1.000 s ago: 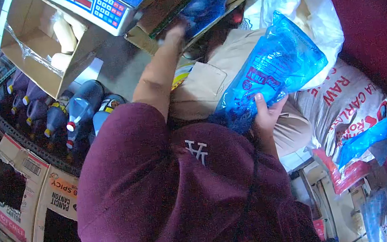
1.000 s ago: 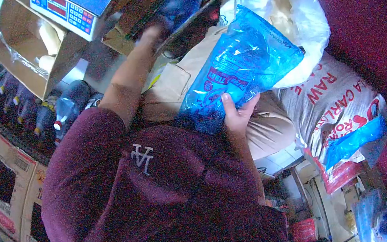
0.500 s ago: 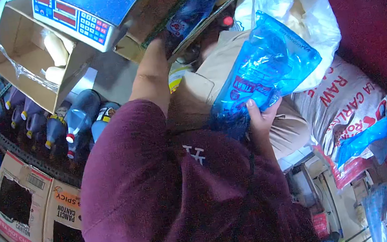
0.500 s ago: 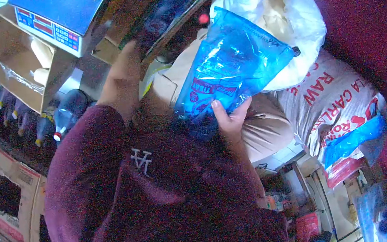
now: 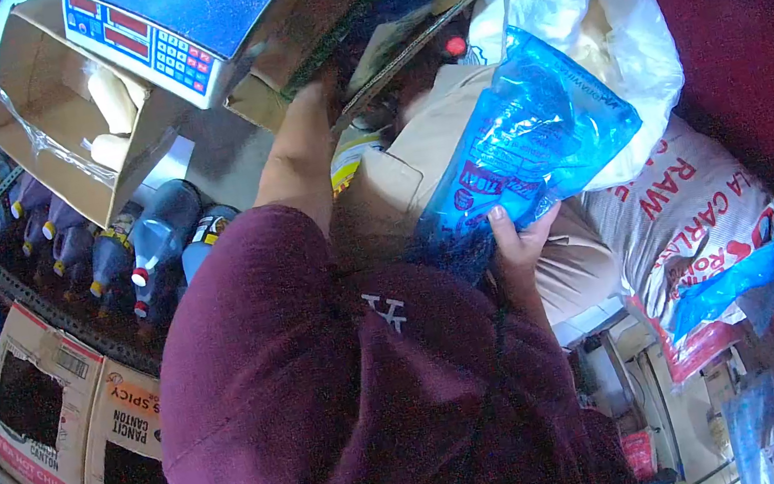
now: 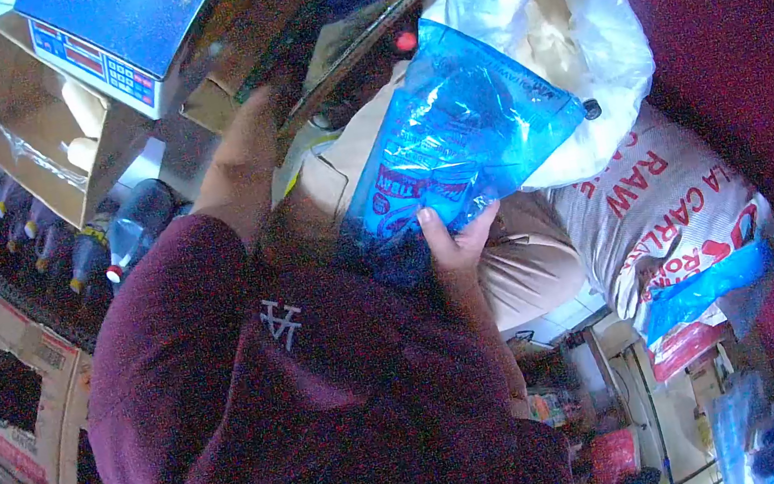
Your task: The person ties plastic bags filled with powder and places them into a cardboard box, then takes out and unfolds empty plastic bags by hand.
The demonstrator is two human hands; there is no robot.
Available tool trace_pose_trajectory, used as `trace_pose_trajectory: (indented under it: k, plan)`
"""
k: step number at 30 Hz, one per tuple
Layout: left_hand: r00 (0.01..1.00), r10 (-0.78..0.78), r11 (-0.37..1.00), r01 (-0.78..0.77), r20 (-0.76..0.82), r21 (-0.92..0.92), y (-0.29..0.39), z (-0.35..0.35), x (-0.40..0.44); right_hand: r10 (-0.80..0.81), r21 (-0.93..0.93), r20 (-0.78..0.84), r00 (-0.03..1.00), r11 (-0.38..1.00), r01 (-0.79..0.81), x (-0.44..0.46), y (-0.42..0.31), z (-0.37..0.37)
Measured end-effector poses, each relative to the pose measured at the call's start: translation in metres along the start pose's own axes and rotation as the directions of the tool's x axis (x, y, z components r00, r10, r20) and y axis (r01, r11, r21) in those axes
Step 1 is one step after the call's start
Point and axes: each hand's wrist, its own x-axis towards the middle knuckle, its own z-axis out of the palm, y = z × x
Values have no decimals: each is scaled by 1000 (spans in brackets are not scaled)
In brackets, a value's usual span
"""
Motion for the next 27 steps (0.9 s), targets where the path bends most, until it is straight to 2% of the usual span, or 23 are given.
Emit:
trace_pose_trajectory:
  k: [12,15,22,24,27]
  plan:
    - [1000,6,1000,-6,6,16,-8,4,0,83,37,-21,996,996,-82,0,0,2]
    - [1000,13,1000,-13,11,20,-4,10,4,64,-52,27,998,997,-63,0,-1,-1]
    - [999,25,999,-26,33,32,-1,23,-2,44,-16,24,999,999,-44,0,3,-3]
    - [999,29,999,-31,40,34,1,23,5,115,-17,3,993,993,-115,-1,3,-5]
    - [998,35,998,-36,46,41,10,22,32,121,-23,7,993,992,-121,0,0,-4]
